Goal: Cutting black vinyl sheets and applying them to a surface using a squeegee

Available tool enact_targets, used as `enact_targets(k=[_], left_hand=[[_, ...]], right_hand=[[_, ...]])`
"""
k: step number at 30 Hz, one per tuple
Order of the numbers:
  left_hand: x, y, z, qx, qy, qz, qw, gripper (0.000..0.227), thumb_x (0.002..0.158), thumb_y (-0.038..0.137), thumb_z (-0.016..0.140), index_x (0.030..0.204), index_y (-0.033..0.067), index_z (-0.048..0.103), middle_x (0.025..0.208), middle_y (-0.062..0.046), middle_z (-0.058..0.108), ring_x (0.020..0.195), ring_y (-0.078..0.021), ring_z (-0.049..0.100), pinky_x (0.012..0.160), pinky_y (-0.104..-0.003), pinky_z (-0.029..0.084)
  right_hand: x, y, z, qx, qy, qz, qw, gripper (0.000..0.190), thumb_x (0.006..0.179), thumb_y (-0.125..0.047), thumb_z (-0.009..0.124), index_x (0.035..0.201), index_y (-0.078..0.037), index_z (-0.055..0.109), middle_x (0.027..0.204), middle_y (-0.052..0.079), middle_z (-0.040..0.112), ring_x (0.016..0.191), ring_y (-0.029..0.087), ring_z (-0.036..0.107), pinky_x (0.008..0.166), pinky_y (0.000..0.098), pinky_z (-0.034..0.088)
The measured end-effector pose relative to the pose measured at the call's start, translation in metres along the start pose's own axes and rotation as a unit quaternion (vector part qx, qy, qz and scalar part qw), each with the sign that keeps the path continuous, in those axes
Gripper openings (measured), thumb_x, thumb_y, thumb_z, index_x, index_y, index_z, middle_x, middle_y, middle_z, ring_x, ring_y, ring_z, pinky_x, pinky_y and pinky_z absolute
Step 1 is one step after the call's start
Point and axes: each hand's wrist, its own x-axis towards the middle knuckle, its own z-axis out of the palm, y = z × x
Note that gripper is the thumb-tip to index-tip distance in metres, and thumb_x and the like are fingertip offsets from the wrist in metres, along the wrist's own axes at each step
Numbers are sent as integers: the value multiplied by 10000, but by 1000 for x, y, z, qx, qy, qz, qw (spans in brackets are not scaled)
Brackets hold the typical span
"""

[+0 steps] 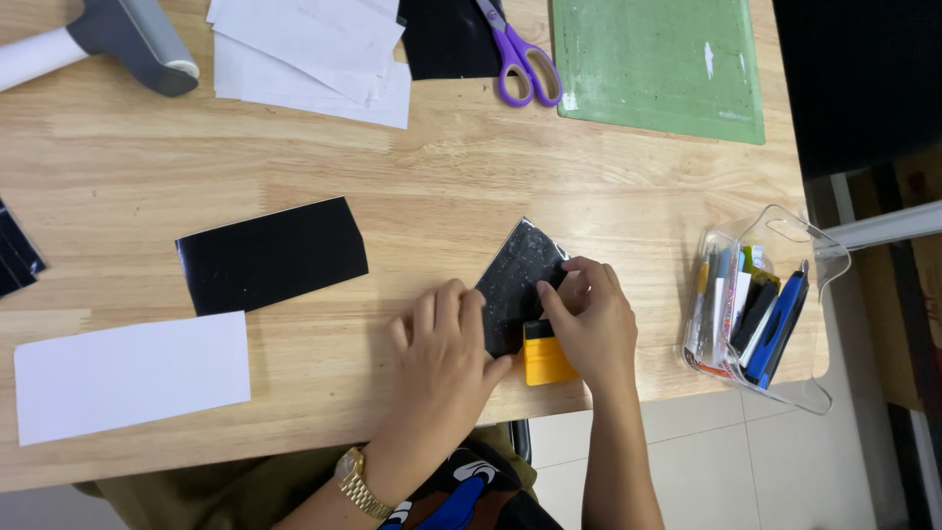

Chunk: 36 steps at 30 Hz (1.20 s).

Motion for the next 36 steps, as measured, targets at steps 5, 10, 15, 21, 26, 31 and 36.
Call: enact_targets(k=[5,10,15,21,26,31,36], left_hand=[[-1,-1,2,-77,13,-7,997,587,688,462,853,1112,158,583,1204,-12,556,1039,-248,543,749,-412,415],[-11,-14,-6,-146,15,25,989,787,746,446,855,1355,86,511,1356,-143,557,1206,-358,519,909,-509,433],[-46,-76,-55,-142,80,24,986,675,902,439,679,1434,72,484,1442,-138,512,1335,-368,476,1070,-544,372],[-118,-183,-98,20,-30,-105,994,1289,683,776,831,1602,91,242,1692,-111,203,1548,-340,165,1205,-576,148],[-168,-188,-83,131,-28,-8,991,1134,639,765,834,1558,253,412,1641,29,388,1519,-220,319,1199,-497,247],[-122,-149,-145,-269,83,81,956,482,959,563,597,1051,118,759,939,-16,819,832,-175,803,726,-354,601],[8,-132,-116,-341,-23,20,940,286,808,8,499,1051,78,632,1025,-80,683,919,-259,678,805,-352,486]], right_hand=[[9,2,0,47,-4,-21,999,336,837,-380,744,1136,-240,688,1163,-57,608,653,109,675,731,336,497],[18,2,10,2,27,-59,998,358,868,-434,782,1144,-230,682,1160,27,619,789,213,738,749,400,495],[24,22,10,42,7,-108,993,304,924,-342,818,1116,-132,710,1226,103,579,774,277,711,798,379,486],[5,-19,-11,129,-68,5,989,378,942,-249,780,1272,-133,636,999,89,677,818,224,673,753,337,483],[4,-29,-18,145,-122,54,980,490,881,-212,770,1361,-159,683,1083,47,613,784,220,626,723,337,442],[15,-7,-18,178,-192,-1,965,309,872,-213,750,1105,-23,679,879,119,643,807,191,540,714,314,413],[6,18,-19,408,-165,-4,898,179,894,-57,707,1045,37,681,897,91,654,828,163,578,739,258,435]])
